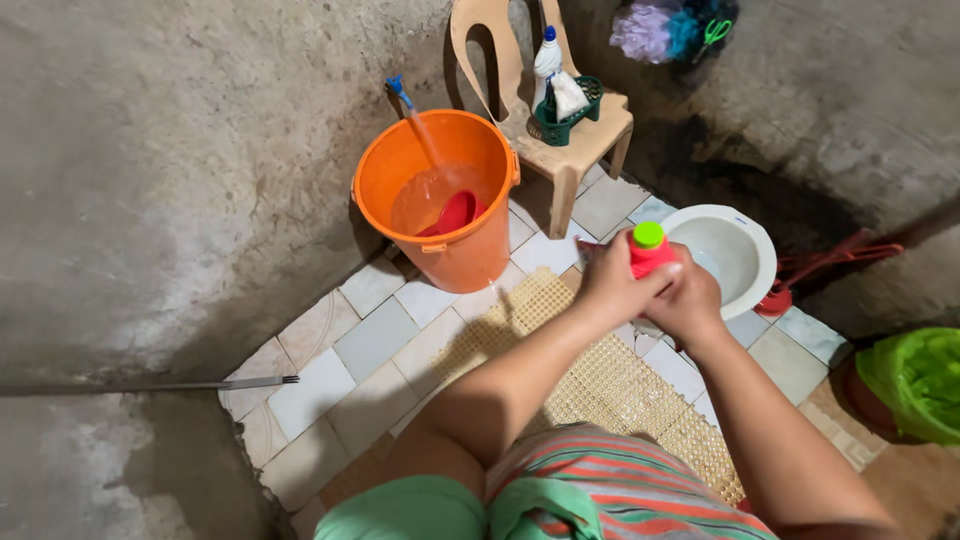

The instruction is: The person organizes cleaning supplies, including a green basket, a white cloth, and a bottle of detergent, onto a beige plastic stool. They then use a red scoop to transfer water from an orange bucket into a white basin. Finally, the person uses a long-handled brush to scrub the tiled floor and a wall corner.

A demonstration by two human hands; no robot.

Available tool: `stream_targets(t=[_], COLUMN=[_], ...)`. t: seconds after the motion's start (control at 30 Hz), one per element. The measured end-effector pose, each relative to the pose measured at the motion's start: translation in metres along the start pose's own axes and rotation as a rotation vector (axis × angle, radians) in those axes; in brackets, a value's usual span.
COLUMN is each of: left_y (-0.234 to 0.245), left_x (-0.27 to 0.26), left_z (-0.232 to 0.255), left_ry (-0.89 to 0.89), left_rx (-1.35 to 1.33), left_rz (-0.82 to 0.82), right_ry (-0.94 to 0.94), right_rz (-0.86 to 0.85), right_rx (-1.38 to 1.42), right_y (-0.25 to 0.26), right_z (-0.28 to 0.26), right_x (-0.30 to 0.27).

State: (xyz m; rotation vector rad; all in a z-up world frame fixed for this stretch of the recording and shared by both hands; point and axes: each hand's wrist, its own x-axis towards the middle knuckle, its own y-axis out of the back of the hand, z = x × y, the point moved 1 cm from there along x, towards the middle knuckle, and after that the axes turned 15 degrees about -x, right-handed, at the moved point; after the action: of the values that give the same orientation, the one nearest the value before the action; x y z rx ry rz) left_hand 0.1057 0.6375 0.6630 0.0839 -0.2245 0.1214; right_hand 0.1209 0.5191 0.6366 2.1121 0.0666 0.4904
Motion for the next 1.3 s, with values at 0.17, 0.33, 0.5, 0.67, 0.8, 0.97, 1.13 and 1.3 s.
stream_targets(t=[0.17,0.33,0.5,0.67,0.8,0.97,1.13,1.3], left_y=[0.032,0.045,0.05,0.059,0.073,0.11,0.162,0.202], left_x=[0.046,0.105,0.181,0.252,0.3,0.36,0.425,0.489], left_z=[-0.026,-0.056,-0.072,-0.084,-0.107,-0.149,-0.213,-0.266], left_ry=[0.063,0.029,0.117,0.129,0.109,0.133,0.109,0.201], left_rx=[-0.098,-0.098,0.039,0.21,0.146,0.211,0.21,0.483], left_rz=[-0.002,0.029,0.01,-0.047,0.042,0.12,0.182,0.22], right_ry=[0.087,0.048,0.104,0.107,0.071,0.181,0.101,-0.086], right_rz=[-0.058,-0.163,-0.21,-0.266,-0.393,-0.328,-0.306,-0.388], right_rx=[-0.073,-0.078,0.01,0.003,-0.024,-0.039,-0.054,-0.033], right_y=[-0.025,-0.055,-0.079,-0.095,-0.107,-0.132,-0.169,-0.21], right_z=[-0.002,0.012,0.035,0.05,0.046,0.046,0.056,0.045], right_x=[0.051,0.109,0.177,0.245,0.298,0.359,0.407,0.456])
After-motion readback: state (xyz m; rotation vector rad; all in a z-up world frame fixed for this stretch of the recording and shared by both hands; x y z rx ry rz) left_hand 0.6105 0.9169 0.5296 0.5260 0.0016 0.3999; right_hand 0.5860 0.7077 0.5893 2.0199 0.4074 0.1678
